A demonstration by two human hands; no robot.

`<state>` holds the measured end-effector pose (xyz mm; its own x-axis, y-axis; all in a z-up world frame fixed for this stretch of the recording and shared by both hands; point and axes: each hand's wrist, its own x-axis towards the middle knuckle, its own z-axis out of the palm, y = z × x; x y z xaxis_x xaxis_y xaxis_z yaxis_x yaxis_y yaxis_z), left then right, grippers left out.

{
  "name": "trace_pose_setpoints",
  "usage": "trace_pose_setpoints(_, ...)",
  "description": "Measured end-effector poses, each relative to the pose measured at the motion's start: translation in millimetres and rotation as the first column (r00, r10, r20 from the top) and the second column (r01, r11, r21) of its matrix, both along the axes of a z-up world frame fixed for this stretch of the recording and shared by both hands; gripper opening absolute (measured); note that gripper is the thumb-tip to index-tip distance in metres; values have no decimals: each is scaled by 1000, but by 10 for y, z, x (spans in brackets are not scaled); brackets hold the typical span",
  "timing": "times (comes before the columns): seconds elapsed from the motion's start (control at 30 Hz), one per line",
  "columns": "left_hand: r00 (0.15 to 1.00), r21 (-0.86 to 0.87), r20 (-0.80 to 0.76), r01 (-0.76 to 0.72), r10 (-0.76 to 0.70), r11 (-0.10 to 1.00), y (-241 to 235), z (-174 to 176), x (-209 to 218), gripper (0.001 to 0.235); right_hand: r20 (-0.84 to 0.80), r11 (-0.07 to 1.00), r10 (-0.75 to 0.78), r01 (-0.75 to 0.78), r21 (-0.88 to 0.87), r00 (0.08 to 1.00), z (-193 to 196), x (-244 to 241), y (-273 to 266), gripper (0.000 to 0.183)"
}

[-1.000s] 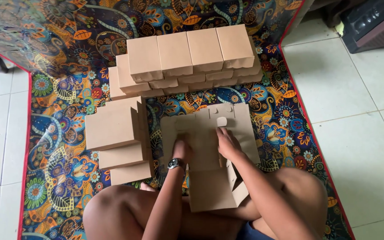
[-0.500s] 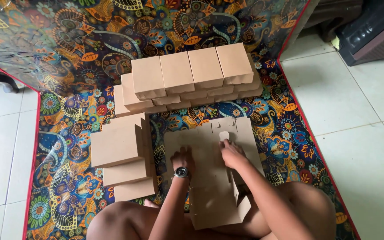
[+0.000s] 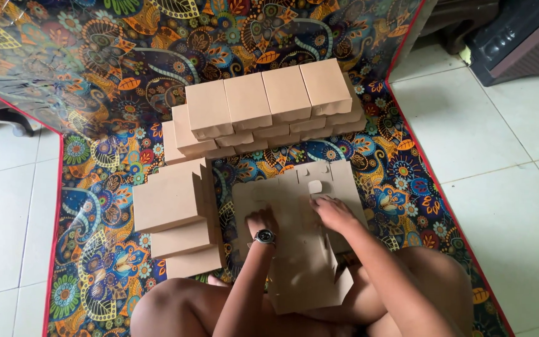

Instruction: Folding a flat cardboard cutout into a finished box by bending flaps and tucking tabs.

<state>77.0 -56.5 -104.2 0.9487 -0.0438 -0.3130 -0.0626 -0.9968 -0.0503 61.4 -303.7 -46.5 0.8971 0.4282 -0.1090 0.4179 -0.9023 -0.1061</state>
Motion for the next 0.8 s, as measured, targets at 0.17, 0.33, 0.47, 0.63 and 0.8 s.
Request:
trace_pose_setpoints(0.17, 994, 102, 27, 103, -107, 989, -87, 35, -246, 30, 58, 990, 134, -136, 38, 989, -64, -7, -53, 10)
trace_pose_setpoints(0.33, 981, 117, 144, 114, -130, 987, -110, 278, -502, 33, -174, 898, 34, 46, 438, 984, -23, -95, -32, 23)
trace_pose_setpoints(0.47, 935, 83, 309, 156, -174, 984, -3, -64, -442, 15, -116, 939, -6, 45, 342, 993, -19, -123, 16, 14)
trace_pose_setpoints(0.63, 882, -155, 466, 1, 72, 988, 52, -392, -337, 20, -182, 490, -119, 217, 844, 976, 1250, -367, 557, 20)
trace_pose_setpoints(0.8, 922, -259, 363, -39, 135, 965, -45, -175, -403, 23, -230, -269, 628, 485, 832, 743, 3382, -1700, 992, 35)
